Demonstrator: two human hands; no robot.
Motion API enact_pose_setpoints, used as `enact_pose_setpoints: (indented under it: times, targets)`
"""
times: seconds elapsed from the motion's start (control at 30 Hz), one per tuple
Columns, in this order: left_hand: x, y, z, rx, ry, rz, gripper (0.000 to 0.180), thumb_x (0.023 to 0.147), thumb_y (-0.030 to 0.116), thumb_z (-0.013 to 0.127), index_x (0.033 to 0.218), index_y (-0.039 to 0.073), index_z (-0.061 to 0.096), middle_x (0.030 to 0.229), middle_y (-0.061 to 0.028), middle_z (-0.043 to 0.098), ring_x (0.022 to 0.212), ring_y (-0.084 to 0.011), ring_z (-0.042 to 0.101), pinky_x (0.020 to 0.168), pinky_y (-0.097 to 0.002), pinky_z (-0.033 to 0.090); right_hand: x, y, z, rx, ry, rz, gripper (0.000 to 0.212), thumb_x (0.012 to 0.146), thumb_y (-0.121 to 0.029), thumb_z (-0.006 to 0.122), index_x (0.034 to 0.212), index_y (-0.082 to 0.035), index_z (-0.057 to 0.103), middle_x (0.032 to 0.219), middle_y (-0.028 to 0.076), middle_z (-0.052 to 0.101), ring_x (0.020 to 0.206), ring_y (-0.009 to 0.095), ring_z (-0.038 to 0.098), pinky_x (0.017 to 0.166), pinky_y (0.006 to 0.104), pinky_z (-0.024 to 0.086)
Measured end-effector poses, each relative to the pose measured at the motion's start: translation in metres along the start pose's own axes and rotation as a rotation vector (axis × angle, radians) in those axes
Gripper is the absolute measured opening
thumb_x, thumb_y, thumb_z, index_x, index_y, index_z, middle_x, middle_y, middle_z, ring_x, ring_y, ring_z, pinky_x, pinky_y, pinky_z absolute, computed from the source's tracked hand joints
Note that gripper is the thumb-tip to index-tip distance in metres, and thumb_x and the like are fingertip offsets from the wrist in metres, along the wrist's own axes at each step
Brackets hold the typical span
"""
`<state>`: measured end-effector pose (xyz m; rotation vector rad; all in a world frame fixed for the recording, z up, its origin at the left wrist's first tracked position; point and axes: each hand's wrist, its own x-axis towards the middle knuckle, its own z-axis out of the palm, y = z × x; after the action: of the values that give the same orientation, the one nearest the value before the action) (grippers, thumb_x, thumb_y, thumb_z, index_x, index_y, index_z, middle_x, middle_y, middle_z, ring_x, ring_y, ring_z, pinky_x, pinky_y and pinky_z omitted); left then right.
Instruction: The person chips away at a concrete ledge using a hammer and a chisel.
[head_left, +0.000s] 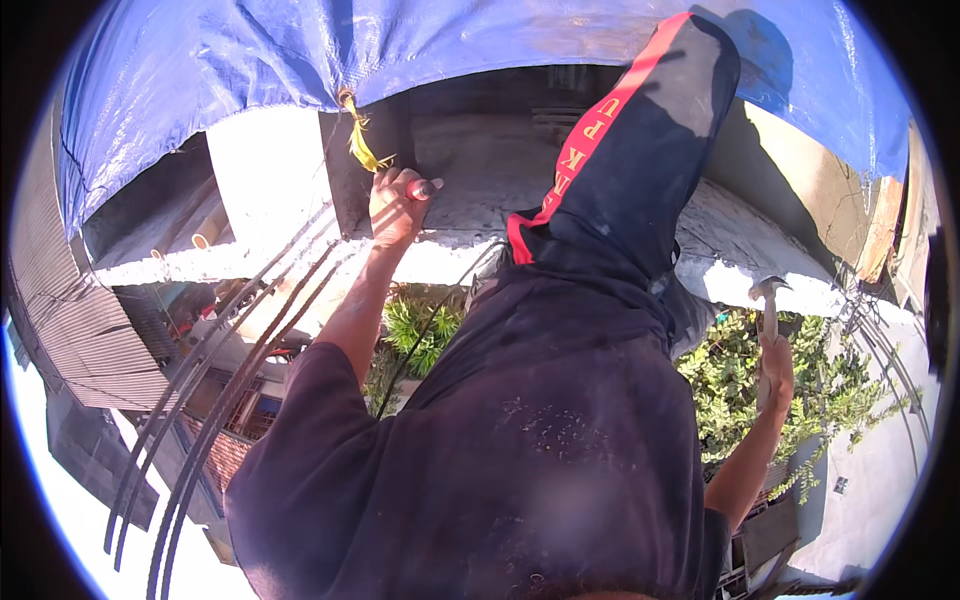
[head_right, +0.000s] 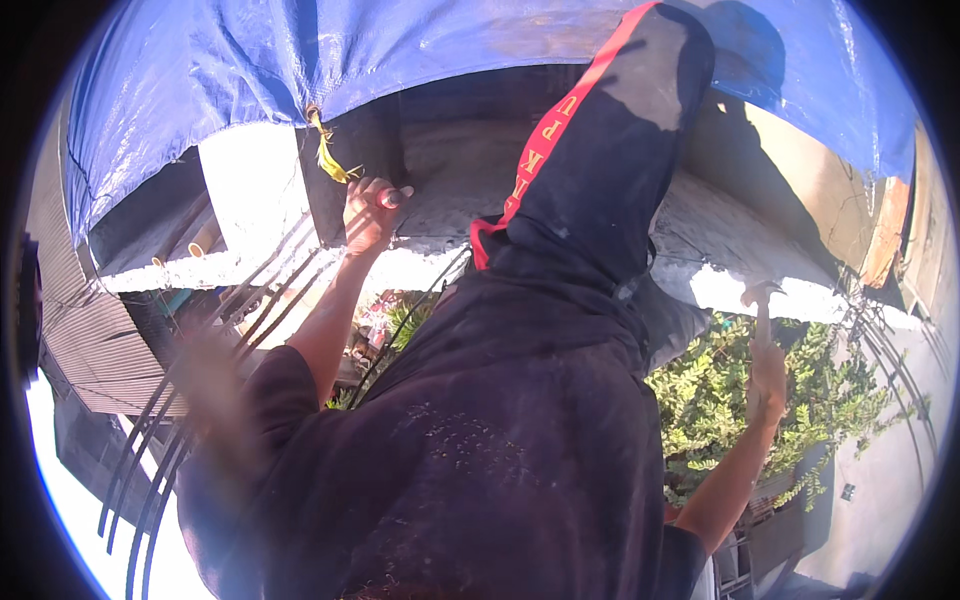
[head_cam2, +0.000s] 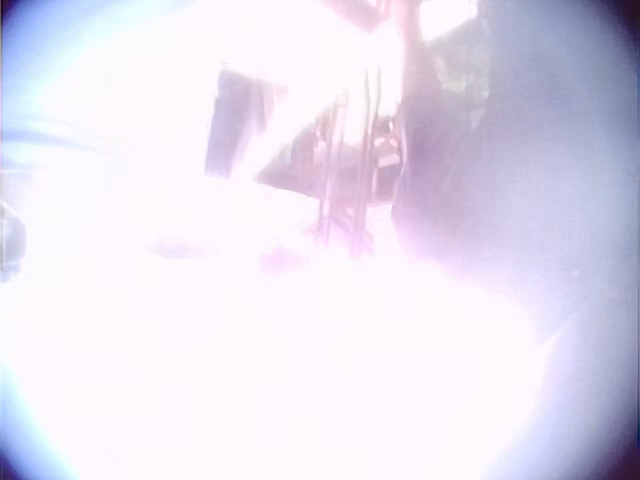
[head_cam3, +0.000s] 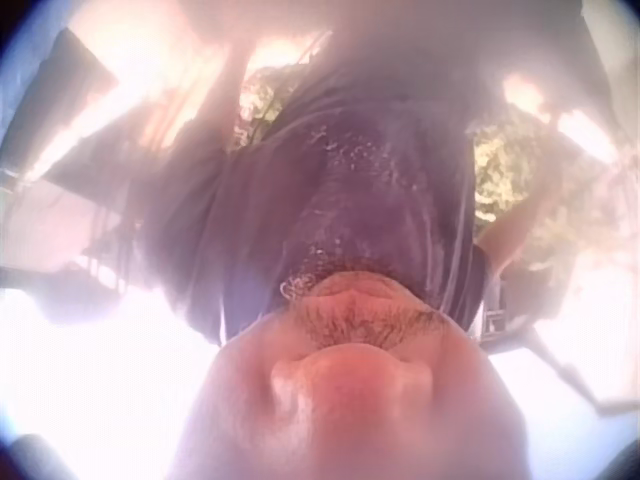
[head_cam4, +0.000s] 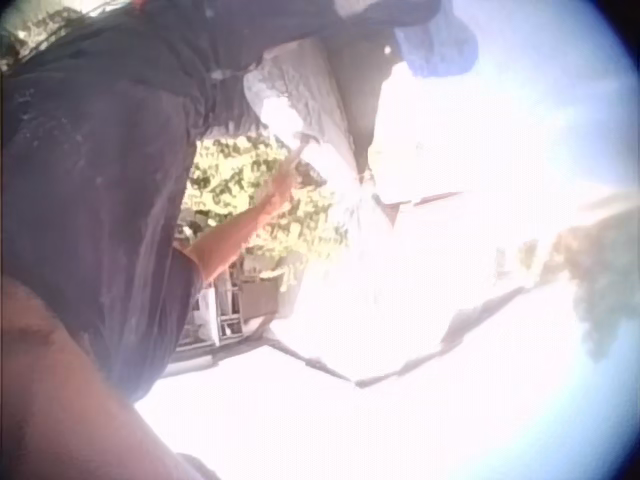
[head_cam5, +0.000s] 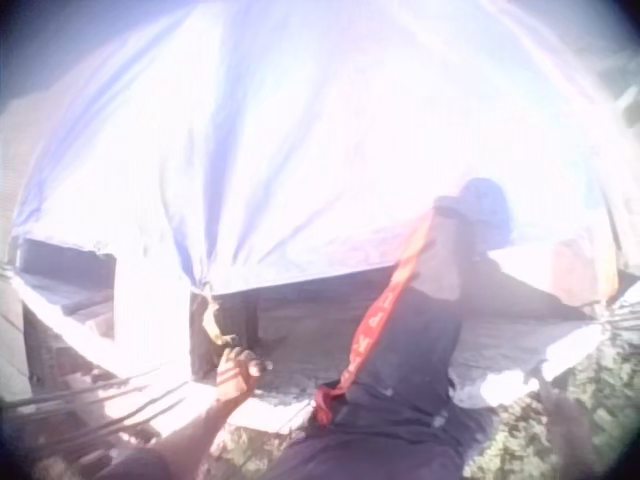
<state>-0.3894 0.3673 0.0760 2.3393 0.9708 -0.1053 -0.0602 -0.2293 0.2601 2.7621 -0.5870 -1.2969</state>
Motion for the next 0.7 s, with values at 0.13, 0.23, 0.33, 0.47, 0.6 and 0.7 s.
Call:
enact_pose_setpoints:
  times: [0.13,0.23,0.33,0.47,0.6,0.7]
  targets:
    - [-0.032,0.003,0.028,0.042,-0.118,0.015,0.027,0.082,0.033,0.081,0.091,0.011,0.069,0.097,-0.0073,0.067,0.105,-0.0321,0.06,0.091,-0.047,0.048,0.011,0.041,0.025,0.087,0.115,-0.076,0.035,0.101,-0.032,0.062,0.098,0.002,0.057,0.057,0.003,0.051,0.04,0.017,0.052,0.037,0.034,0.041]
    - [-0.031,0.009,0.029,0.086,-0.077,-0.026,0.025,0.085,0.033,0.078,0.091,0.011,0.069,0.097,-0.0077,0.067,0.104,-0.0323,0.061,0.09,-0.0469,0.049,0.001,0.044,0.036,0.214,0.125,-0.056,0.037,0.102,-0.033,0.062,0.093,0.002,0.057,0.057,0.004,0.053,0.04,0.018,0.054,0.036,0.0343,0.041]
    - [-0.026,0.01,0.026,0.097,-0.061,-0.022,0.02,0.084,0.028,0.075,0.093,0.011,0.07,0.102,-0.0077,0.068,0.104,-0.0324,0.062,0.089,-0.0468,0.049,-0.004,0.053,0.046,0.264,0.172,-0.015,0.038,0.102,-0.034,0.062,0.089,0.002,0.055,0.058,0.007,0.055,0.04,0.02,0.055,0.035,0.0361,0.044]
    - [-0.021,0.016,0.023,0.148,-0.084,0.054,0.025,0.089,0.034,0.073,0.09,0.01,0.068,0.098,-0.0084,0.067,0.1,-0.0342,0.063,0.085,-0.0481,0.051,0.002,0.061,0.066,0.314,0.211,0.021,0.038,0.1,-0.032,0.06,0.096,0.005,0.056,0.059,0.008,0.057,0.041,0.02,0.056,0.037,0.0366,0.046]
    - [-0.028,0.014,0.028,0.128,-0.042,0.015,0.026,0.088,0.034,0.075,0.088,0.008,0.068,0.097,-0.0091,0.068,0.097,-0.0367,0.063,0.082,-0.0502,0.052,-0.015,0.009,0.05,0.263,0.22,0.063,0.039,0.1,-0.032,0.061,0.107,0.006,0.058,0.064,0.007,0.056,0.043,0.022,0.057,0.04,0.0386,0.047]
    - [-0.022,0.017,0.031,0.139,-0.093,0.001,0.026,0.088,0.035,0.075,0.087,0.009,0.067,0.098,-0.0087,0.067,0.1,-0.0357,0.062,0.085,-0.05,0.051,0.001,0.025,0.055,0.16,0.205,0.062,0.04,0.1,-0.03,0.061,0.115,0.007,0.057,0.067,0.009,0.056,0.046,0.022,0.057,0.041,0.0385,0.048]
